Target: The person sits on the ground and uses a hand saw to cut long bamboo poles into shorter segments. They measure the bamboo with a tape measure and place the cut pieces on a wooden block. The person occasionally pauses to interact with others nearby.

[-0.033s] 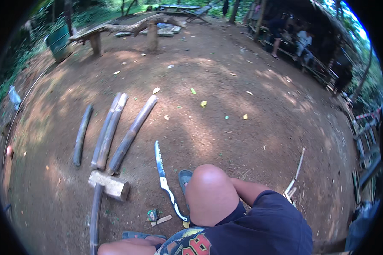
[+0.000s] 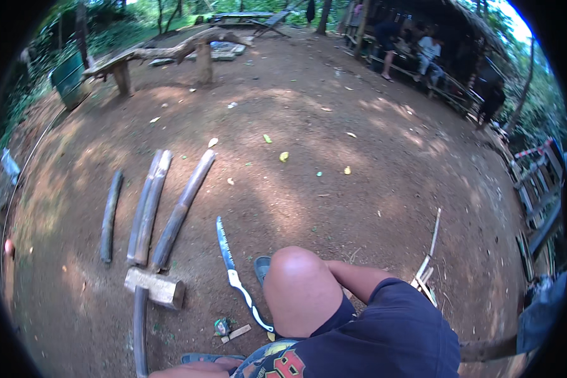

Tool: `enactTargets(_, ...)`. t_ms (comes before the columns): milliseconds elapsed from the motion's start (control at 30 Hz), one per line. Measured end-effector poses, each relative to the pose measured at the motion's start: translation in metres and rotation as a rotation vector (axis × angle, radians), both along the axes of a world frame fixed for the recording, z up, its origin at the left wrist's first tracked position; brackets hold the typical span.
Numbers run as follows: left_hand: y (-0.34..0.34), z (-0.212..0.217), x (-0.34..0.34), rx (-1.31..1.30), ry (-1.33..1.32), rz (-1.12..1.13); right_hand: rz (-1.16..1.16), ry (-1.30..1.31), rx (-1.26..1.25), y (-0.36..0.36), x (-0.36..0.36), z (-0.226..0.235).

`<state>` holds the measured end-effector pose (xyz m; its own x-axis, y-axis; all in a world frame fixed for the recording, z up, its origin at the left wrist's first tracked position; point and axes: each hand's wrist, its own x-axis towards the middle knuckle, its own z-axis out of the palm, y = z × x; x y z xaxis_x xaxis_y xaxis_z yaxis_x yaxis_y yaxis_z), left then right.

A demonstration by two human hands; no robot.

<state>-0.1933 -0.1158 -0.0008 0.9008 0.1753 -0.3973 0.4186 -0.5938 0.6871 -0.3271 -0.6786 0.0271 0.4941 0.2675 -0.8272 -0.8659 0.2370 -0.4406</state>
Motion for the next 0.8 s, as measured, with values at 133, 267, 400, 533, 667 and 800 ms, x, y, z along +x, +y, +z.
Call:
enactTargets(133, -0.076, 0.021, 0.048, 0.013, -0.027, -0.164, -0.190, -0.111, 0.089, -0.017, -0.012, -0.004)
enactTargets(267, -0.096, 0.039, 0.067, 0.038, -0.034, -0.222, -0.364, -0.085, -0.065, 0.031, -0.035, 0.014)
enactTargets(400, -0.086, 0.045, 0.073, 0.073, -0.023, -0.217, -0.356, -0.007, -0.164, 0.045, -0.057, -0.028)
enactTargets(533, -0.073, 0.048, 0.071, 0.091, -0.020, -0.186, -0.337, 0.005, -0.213, 0.049, -0.064, -0.037)
enactTargets(667, -0.044, 0.037, 0.054, 0.108, 0.005, -0.133, -0.301, 0.020, -0.258, 0.051, -0.068, -0.042)
enactTargets(800, 0.006, 0.023, 0.019, 0.126, 0.046, -0.046, -0.244, 0.042, -0.303, 0.053, -0.066, -0.045)
